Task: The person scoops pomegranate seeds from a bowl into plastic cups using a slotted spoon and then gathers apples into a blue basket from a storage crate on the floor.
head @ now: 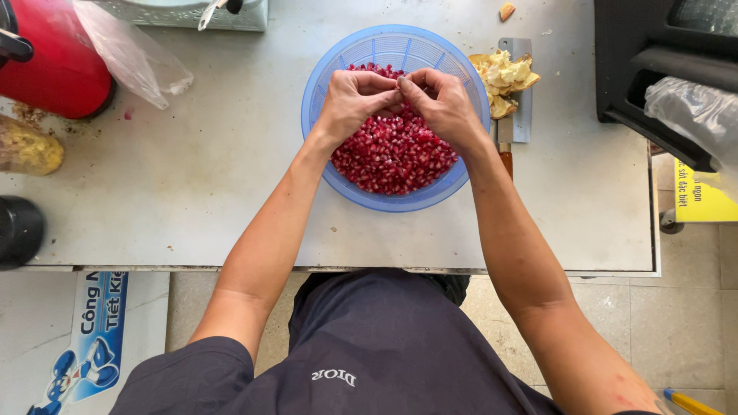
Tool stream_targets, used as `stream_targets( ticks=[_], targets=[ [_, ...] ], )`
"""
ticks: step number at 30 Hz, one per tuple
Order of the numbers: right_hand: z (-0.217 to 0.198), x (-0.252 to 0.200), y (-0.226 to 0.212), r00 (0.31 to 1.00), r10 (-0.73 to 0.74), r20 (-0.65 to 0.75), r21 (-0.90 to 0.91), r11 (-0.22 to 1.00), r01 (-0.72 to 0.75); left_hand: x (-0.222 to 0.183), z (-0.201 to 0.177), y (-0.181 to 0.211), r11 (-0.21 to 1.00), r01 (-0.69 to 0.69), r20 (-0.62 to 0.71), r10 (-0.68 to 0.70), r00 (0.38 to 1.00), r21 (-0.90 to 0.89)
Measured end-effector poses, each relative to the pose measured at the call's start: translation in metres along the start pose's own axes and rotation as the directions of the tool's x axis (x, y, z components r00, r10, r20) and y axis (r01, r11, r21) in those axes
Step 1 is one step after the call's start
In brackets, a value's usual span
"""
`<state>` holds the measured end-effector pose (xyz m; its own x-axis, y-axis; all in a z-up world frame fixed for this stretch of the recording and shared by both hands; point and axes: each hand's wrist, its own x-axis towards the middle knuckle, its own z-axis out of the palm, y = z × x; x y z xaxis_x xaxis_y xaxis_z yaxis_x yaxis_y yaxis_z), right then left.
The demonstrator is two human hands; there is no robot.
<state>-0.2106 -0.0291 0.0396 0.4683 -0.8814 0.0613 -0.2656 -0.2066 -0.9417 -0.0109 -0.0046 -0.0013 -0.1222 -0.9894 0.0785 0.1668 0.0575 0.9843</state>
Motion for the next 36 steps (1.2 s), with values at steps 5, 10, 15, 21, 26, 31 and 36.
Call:
stream_targets(
  ticks=[5,10,15,21,26,31,36],
  targets=[
    [0.007,-0.002,0.004,0.996,0.056,-0.070,0.024,0.998,-0.054,-0.001,-0.002,-0.004,0.997,-0.022,-0.038,0.025,0.999,0.076],
    [0.007,-0.004,0.015,0.997,0.036,-0.072,0.050,0.998,-0.032,-0.004,0.003,0.003,0.985,-0.029,-0.037,0.035,0.999,0.170],
    [0.006,-0.003,0.025,0.975,0.212,-0.066,0.290,0.939,-0.184,-0.009,-0.003,0.019,0.833,-0.074,0.036,0.065,0.997,0.548],
    [0.003,0.002,0.019,0.982,0.161,-0.101,0.123,0.981,-0.148,0.011,-0.027,0.026,0.529,-0.250,0.143,0.234,0.962,0.811],
    [0.005,0.007,0.016,0.980,0.169,-0.101,-0.300,0.934,-0.192,0.036,-0.027,0.014,0.344,-0.247,0.241,0.061,0.969,0.906],
    [0.012,0.013,0.027,0.994,0.101,-0.049,-0.414,0.903,-0.112,0.048,-0.030,0.004,0.286,-0.271,0.267,0.053,0.962,0.919],
    [0.023,0.026,0.039,0.999,0.048,-0.012,-0.526,0.849,-0.047,0.048,-0.035,0.001,0.293,-0.282,0.271,0.077,0.959,0.914]
  ],
)
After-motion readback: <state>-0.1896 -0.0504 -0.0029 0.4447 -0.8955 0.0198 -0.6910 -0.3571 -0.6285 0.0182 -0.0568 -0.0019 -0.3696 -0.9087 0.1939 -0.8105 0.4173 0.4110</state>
